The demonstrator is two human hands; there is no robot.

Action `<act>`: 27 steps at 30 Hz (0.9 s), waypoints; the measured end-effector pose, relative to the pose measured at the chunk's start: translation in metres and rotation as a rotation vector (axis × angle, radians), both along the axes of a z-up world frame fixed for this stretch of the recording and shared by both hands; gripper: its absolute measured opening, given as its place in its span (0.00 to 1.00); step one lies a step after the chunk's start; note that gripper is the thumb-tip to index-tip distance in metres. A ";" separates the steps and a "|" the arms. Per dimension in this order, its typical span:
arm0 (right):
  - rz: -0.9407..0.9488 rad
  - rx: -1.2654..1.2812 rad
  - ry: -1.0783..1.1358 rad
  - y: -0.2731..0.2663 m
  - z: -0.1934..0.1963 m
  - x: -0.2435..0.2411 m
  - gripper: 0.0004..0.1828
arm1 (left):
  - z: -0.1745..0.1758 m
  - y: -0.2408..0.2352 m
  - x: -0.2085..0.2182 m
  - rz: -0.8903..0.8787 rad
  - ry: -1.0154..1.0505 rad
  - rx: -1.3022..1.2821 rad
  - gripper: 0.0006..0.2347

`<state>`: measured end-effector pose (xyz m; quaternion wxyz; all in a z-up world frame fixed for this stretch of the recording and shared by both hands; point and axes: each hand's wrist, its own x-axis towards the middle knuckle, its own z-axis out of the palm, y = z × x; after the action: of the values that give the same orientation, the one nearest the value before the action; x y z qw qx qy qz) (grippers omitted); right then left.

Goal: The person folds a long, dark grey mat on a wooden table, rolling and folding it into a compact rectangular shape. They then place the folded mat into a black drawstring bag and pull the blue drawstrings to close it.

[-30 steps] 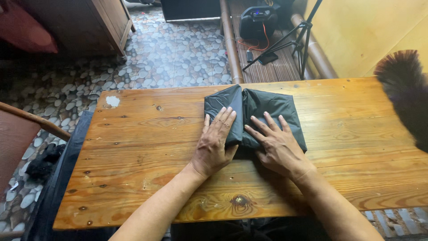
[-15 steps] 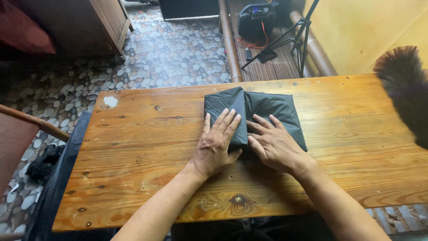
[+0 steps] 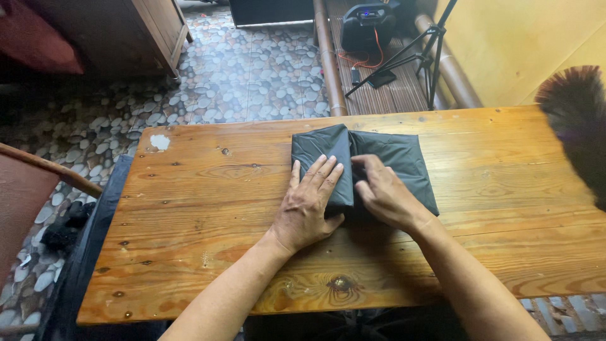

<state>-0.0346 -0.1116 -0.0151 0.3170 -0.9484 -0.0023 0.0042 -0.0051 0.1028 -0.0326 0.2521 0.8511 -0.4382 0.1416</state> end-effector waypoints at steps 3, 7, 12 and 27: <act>-0.003 -0.062 -0.205 -0.001 -0.009 0.007 0.31 | -0.002 -0.002 -0.001 0.001 -0.016 0.058 0.44; 0.112 -0.435 -0.226 0.014 0.007 0.003 0.49 | 0.001 -0.001 0.000 -0.003 0.000 0.085 0.45; 0.140 -0.513 -0.049 0.019 0.003 0.010 0.41 | 0.002 0.000 -0.002 -0.003 -0.009 0.126 0.45; 0.178 -0.466 -0.126 0.001 -0.030 0.014 0.43 | -0.011 -0.003 0.000 -0.010 -0.101 0.160 0.41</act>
<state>-0.0206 -0.1103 -0.0448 0.0877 -0.9903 -0.1044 -0.0265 -0.0047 0.0996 -0.0432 0.1617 0.8581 -0.4644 0.1479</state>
